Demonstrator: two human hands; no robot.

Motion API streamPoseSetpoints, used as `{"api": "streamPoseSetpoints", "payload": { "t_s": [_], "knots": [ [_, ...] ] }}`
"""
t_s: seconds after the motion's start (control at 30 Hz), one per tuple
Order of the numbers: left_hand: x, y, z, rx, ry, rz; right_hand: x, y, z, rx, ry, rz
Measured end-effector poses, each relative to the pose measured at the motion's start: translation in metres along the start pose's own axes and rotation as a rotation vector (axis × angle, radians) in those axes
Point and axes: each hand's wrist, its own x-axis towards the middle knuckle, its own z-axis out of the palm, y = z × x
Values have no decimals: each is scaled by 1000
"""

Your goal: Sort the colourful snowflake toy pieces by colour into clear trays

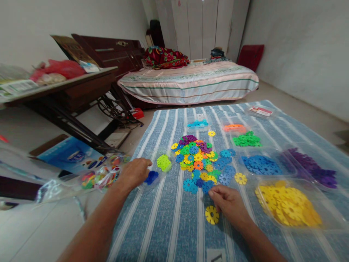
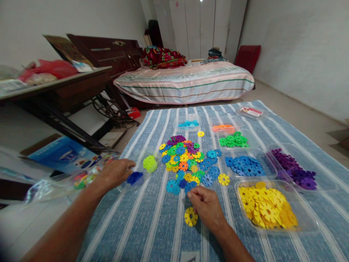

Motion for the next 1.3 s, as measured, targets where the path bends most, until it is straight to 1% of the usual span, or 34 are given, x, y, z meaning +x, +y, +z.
{"api": "streamPoseSetpoints", "payload": {
  "t_s": [0.07,0.1,0.13,0.17,0.27,0.3,0.37,0.43,0.5,0.57,0.63,0.73,0.83,0.93,1.0,1.07,1.13,1.17,1.23,1.3],
  "knots": [
    [-6,5,-4,10,95,-58,0,-1,0,17,5,12],
    [-9,9,-6,-17,139,-57,0,-2,0,25,7,17],
    [-12,14,-7,-66,171,-21,0,-2,0,31,8,20],
    [-15,21,-7,-130,189,44,1,-2,0,36,8,21],
    [-19,51,1,-285,170,299,1,-3,1,34,8,19],
    [-20,63,6,-300,151,355,1,-3,0,30,9,16],
    [-19,87,14,-311,129,416,2,-3,0,24,9,11],
    [-17,109,22,-303,121,448,2,-3,-1,27,-1,16],
    [-14,124,29,-269,105,448,3,-2,-2,36,-15,36],
    [-12,132,35,-244,92,443,3,0,-3,45,-21,54],
    [-10,135,41,-243,85,446,4,1,-3,56,-19,59],
    [-8,135,47,-263,90,457,4,3,-3,61,-23,43],
    [-8,135,49,-307,109,449,5,2,-3,51,-24,46],
    [-9,132,45,-407,94,427,5,0,-3,57,-20,56],
    [-10,124,39,-501,80,430,4,-1,-3,63,-14,57],
    [-11,110,29,-588,84,435,4,-2,-3,70,-14,64],
    [-13,89,16,-634,107,417,3,-2,-3,74,-16,73],
    [-14,77,10,-617,131,394,3,-2,-3,74,-18,75],
    [-15,53,-1,-530,179,302,3,-1,-3,68,-22,72],
    [-13,30,-7,-386,168,212,3,0,-3,62,-23,62]
  ]
}}
